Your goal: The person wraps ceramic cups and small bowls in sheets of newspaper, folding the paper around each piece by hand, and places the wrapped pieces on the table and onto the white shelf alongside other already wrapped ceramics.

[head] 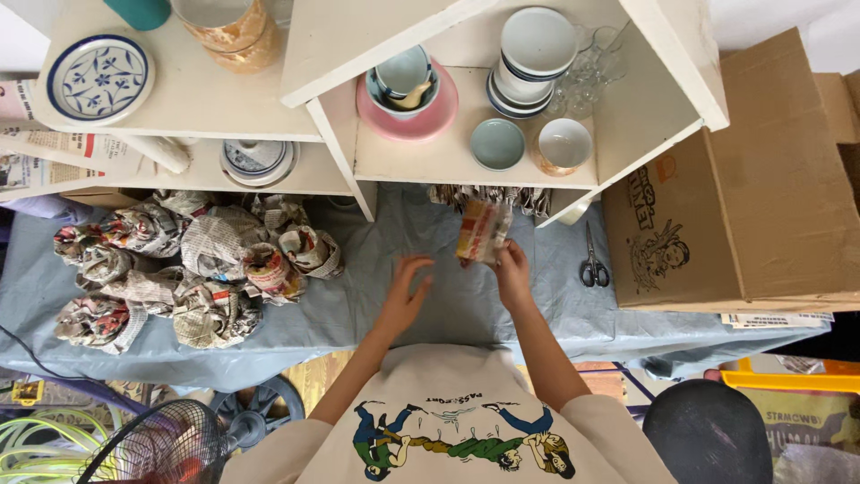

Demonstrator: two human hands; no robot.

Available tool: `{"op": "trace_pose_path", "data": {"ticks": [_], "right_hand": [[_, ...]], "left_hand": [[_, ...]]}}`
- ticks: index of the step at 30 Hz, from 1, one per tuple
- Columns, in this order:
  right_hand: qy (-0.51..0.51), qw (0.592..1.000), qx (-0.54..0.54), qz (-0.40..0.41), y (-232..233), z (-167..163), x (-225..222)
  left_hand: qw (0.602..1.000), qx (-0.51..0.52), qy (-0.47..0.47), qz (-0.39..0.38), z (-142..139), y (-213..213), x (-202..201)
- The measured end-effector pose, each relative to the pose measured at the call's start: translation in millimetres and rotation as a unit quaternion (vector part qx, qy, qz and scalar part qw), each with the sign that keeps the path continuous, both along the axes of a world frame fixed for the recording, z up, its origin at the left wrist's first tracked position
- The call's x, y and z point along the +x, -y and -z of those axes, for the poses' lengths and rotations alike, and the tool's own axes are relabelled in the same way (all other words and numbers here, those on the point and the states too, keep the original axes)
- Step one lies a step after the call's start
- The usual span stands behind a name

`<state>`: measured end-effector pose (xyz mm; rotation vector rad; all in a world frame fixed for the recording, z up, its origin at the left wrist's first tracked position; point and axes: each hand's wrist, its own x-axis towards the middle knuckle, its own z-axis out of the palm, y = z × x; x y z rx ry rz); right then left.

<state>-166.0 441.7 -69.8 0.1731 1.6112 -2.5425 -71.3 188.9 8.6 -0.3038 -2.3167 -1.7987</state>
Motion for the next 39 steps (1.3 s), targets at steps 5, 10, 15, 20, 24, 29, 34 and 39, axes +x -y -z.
{"op": "trace_pose_path", "data": {"ticks": [5,10,15,20,24,29,34,39], "right_hand": [[-0.152,0.946,0.283,-0.049,18.1,-36.0,54.9],[-0.372,0.767,0.522,-0.035,31.8,-90.5,88.5],[-0.219,0.887,0.403,0.049,22.4,-80.0,98.9],[-0.095,0.976,0.079,0.177,1.3,-40.7,103.4],[0.01,0.982,-0.002,0.188,-1.4,-34.1,109.6],[0.009,0.92,0.346,0.181,14.5,-60.6,116.3],[-0.252,0.724,0.635,0.093,4.1,-74.1,113.9],[-0.208,0.875,0.433,0.049,-18.1,-35.8,91.6]], "left_hand": [[0.969,0.173,0.169,0.049,47.6,-55.3,-32.9],[0.942,0.234,0.24,0.029,102.6,-53.6,-40.1],[0.922,0.253,0.292,-0.034,106.9,-41.0,-33.7],[0.873,0.398,0.268,-0.09,68.8,-37.4,-25.7],[0.871,0.413,0.249,-0.095,52.9,-41.7,-19.6],[0.895,0.392,0.204,-0.066,68.4,-44.9,-16.5],[0.931,0.284,0.229,0.012,92.2,-32.2,-19.0],[0.93,0.269,0.248,0.032,99.1,-1.4,-32.0]]}}
